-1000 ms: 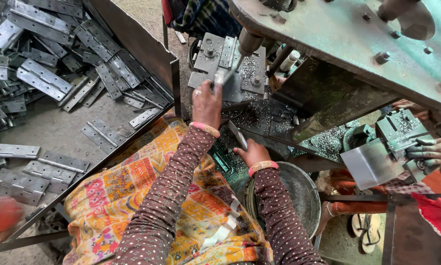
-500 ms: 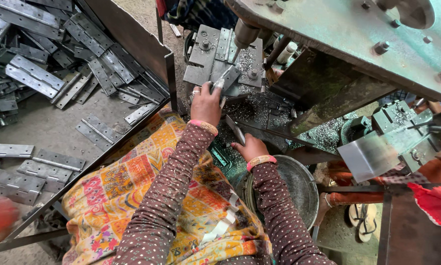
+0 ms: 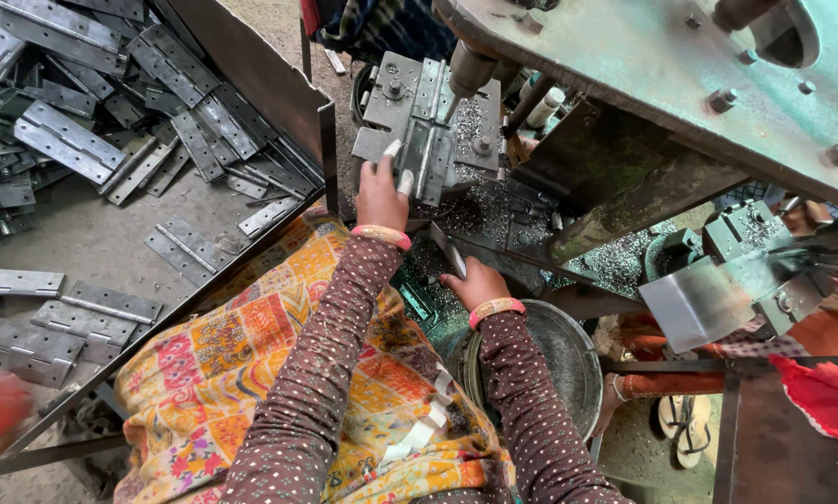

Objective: The person operates a drill press to drill holes into metal hinges. They pick up a hinge from a pile, place it under the drill bit, activate the machine, and then remove the processed hinge to place it back in the pile.

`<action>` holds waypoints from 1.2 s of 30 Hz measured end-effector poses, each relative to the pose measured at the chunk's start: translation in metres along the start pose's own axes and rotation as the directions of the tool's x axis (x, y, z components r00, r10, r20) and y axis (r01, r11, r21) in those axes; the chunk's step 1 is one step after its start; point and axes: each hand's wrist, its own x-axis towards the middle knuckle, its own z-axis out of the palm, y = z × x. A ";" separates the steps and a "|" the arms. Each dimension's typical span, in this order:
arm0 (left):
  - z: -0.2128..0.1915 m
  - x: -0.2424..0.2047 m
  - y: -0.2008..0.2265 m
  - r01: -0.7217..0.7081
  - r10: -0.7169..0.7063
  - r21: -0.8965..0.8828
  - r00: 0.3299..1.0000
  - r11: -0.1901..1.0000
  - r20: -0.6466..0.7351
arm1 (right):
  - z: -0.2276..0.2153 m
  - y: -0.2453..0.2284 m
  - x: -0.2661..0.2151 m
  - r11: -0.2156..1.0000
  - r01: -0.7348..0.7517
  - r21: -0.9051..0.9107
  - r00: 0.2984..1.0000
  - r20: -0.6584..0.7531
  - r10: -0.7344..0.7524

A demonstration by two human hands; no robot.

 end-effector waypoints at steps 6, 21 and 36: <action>-0.010 -0.012 0.022 -0.375 0.367 0.546 0.921 0.749 0.128 | -0.014 -0.006 0.004 1.000 -0.009 -0.028 0.994 0.107 0.012; 0.004 0.003 0.039 -0.377 0.276 0.421 0.919 0.825 0.282 | -0.046 -0.018 0.014 0.993 -0.012 -0.119 0.993 0.116 0.026; 0.006 0.056 0.044 -0.297 0.017 0.459 0.854 0.837 0.520 | -0.011 -0.003 0.006 0.990 -0.077 -0.115 0.990 0.111 0.089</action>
